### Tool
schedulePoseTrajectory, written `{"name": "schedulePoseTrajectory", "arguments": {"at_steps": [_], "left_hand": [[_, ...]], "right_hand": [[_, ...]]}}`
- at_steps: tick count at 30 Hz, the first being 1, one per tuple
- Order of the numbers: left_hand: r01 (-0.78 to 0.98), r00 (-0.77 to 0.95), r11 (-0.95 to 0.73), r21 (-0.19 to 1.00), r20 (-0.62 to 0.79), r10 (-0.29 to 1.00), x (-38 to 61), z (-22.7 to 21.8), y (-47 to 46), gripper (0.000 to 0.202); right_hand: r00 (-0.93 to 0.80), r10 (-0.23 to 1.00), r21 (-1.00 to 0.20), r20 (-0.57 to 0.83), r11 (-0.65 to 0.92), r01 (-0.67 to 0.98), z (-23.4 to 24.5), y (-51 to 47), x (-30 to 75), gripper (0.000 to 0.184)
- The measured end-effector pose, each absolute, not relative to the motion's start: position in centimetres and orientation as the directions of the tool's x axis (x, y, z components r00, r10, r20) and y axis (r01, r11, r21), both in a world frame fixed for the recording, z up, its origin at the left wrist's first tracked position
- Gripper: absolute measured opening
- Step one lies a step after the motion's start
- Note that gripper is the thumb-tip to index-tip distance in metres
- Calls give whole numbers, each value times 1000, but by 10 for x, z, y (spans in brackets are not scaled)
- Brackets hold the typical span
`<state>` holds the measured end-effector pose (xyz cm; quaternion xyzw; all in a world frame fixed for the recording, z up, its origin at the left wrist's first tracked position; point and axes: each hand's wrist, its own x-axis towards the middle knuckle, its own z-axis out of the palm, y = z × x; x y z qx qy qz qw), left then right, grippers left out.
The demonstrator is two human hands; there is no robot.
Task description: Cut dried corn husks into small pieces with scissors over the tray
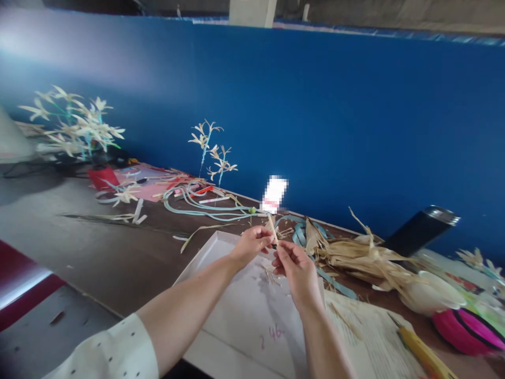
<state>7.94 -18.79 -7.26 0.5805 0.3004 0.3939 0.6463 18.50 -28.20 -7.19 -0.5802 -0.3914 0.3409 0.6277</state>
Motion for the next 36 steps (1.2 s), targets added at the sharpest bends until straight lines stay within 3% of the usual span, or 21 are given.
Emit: {"name": "schedulePoseTrajectory", "arguments": {"at_steps": [6,15,24,36], "left_hand": [[-198,610,45,979,87,788,76,-73,-190,12],[-155,660,53,987,64,748,73,-72,-190,28],[-129,676,165,978,-35,736,71,-67,-190,43],[-88,721,116,989,-17,693,72,-70,-189,41]], "right_hand": [[409,912,-994,12,56,-95,-70,-288,191,60],[447,892,-986,-72,4,-167,-76,-289,197,48],[485,873,-955,-50,100,-278,-72,-290,198,46],[457,887,-945,-64,93,-313,-70,-292,195,47]]}}
